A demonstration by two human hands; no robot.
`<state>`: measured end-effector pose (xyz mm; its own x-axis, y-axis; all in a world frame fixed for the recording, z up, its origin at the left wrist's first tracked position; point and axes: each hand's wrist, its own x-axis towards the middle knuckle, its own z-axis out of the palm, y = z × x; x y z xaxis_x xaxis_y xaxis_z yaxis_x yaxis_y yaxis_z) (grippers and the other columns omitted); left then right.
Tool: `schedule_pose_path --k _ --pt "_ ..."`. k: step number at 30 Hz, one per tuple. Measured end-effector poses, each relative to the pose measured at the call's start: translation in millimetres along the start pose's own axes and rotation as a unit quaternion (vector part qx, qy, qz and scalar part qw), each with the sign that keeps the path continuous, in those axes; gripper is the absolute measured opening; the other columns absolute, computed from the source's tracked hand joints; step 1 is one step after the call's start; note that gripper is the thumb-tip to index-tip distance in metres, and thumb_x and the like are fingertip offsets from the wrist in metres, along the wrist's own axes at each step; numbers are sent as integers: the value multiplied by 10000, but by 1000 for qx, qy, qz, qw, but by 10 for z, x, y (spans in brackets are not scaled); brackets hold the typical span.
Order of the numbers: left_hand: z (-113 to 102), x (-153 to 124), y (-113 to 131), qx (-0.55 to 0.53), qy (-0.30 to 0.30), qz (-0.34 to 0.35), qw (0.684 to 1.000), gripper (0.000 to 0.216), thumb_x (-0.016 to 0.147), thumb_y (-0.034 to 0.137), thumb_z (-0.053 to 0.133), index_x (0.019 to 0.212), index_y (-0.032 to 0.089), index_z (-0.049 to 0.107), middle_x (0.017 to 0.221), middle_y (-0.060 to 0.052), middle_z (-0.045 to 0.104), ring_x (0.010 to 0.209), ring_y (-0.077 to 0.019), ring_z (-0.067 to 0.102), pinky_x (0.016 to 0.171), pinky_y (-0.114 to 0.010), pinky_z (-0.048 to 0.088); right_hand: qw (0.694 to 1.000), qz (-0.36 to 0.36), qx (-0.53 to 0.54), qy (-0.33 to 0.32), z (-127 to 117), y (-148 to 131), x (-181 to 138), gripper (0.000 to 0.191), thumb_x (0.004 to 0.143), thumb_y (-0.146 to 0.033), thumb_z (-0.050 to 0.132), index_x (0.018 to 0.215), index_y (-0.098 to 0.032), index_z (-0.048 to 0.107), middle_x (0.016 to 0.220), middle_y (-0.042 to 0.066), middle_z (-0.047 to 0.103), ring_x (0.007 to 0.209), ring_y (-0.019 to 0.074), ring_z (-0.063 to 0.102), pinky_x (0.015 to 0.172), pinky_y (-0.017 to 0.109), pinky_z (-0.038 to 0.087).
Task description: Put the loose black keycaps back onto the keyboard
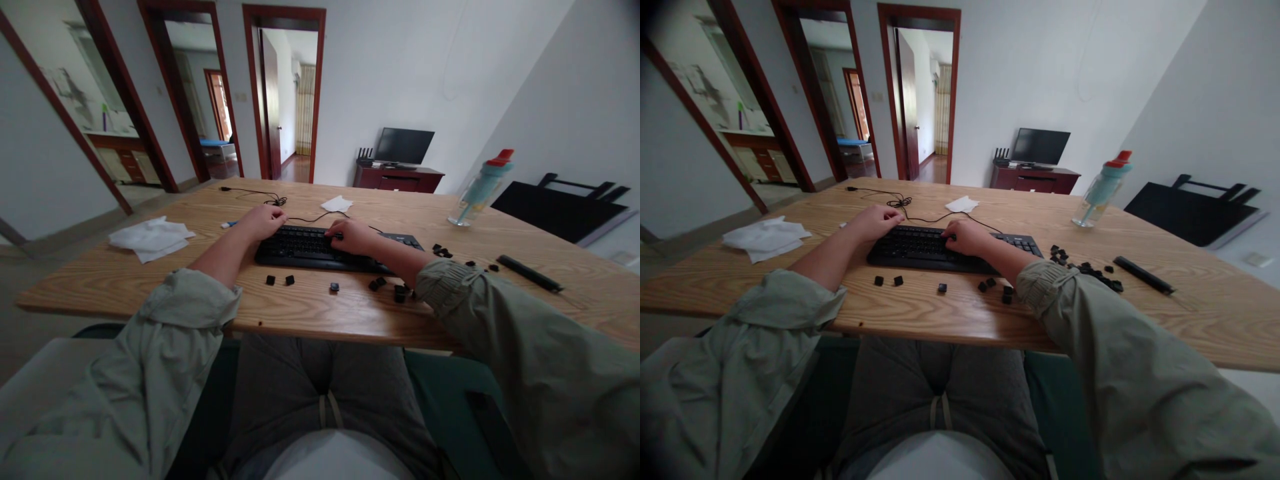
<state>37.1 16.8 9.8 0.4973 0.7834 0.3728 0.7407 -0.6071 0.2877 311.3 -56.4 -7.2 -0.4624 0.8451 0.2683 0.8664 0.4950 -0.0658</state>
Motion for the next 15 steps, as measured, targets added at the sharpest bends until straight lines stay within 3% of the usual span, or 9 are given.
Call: schedule_pose_path --k 15 --pt "52 4 -21 -13 3 -12 1000 412 894 469 510 969 171 784 888 -89 757 792 -234 653 712 -320 458 997 54 -53 -24 -63 -215 -77 384 871 -172 574 1212 -174 750 1153 84 730 1030 224 666 912 272 471"
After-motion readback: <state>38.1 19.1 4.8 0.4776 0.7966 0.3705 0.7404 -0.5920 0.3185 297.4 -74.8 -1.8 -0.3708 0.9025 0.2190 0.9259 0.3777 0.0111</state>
